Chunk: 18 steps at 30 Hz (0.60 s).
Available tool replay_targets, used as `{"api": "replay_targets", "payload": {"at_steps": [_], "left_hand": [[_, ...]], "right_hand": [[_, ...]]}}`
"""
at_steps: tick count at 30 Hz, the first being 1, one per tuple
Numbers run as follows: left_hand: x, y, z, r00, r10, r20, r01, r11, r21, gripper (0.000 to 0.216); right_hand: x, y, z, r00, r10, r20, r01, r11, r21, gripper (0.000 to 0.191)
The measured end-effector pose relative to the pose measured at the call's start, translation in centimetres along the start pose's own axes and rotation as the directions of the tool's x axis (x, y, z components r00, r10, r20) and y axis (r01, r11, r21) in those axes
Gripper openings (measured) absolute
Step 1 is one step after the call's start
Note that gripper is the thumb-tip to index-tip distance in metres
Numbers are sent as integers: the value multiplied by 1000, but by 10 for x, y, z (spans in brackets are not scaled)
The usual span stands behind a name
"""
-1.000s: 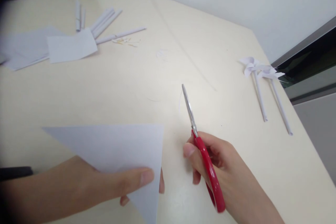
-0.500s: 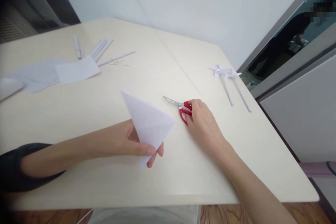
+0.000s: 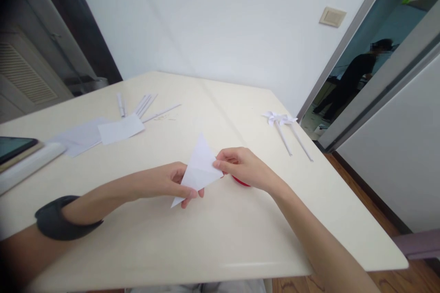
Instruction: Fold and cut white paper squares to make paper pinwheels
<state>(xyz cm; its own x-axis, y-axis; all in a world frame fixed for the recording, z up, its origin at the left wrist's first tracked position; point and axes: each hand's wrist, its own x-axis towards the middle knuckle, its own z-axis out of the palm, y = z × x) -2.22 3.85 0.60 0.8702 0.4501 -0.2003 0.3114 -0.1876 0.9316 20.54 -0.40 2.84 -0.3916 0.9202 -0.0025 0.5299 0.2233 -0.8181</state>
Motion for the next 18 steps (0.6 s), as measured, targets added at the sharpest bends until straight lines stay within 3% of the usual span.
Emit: {"api": "replay_targets", "payload": {"at_steps": [2, 6, 10, 15, 18], "left_hand": [[0, -4, -3, 998, -27, -59, 26, 1000, -9, 7], [2, -9, -3, 973, -70, -221, 59, 997, -54, 40], [4, -6, 8, 947, -81, -309, 65, 996, -61, 56], [6, -2, 28, 871, -20, -491, 141, 967, 212, 82], [6, -2, 35, 858, 30, -513, 128, 955, 269, 84]], "right_hand": [[4, 5, 7, 1000, 25, -16, -24, 998, 66, 26], [2, 21, 18, 992, 98, -80, -86, 986, 143, 27], [3, 31, 22, 979, 128, -159, -99, 979, 181, 30], [5, 32, 27, 969, 122, -214, -77, 975, 208, 32], [5, 31, 30, 965, 101, -242, -50, 977, 205, 34]]}}
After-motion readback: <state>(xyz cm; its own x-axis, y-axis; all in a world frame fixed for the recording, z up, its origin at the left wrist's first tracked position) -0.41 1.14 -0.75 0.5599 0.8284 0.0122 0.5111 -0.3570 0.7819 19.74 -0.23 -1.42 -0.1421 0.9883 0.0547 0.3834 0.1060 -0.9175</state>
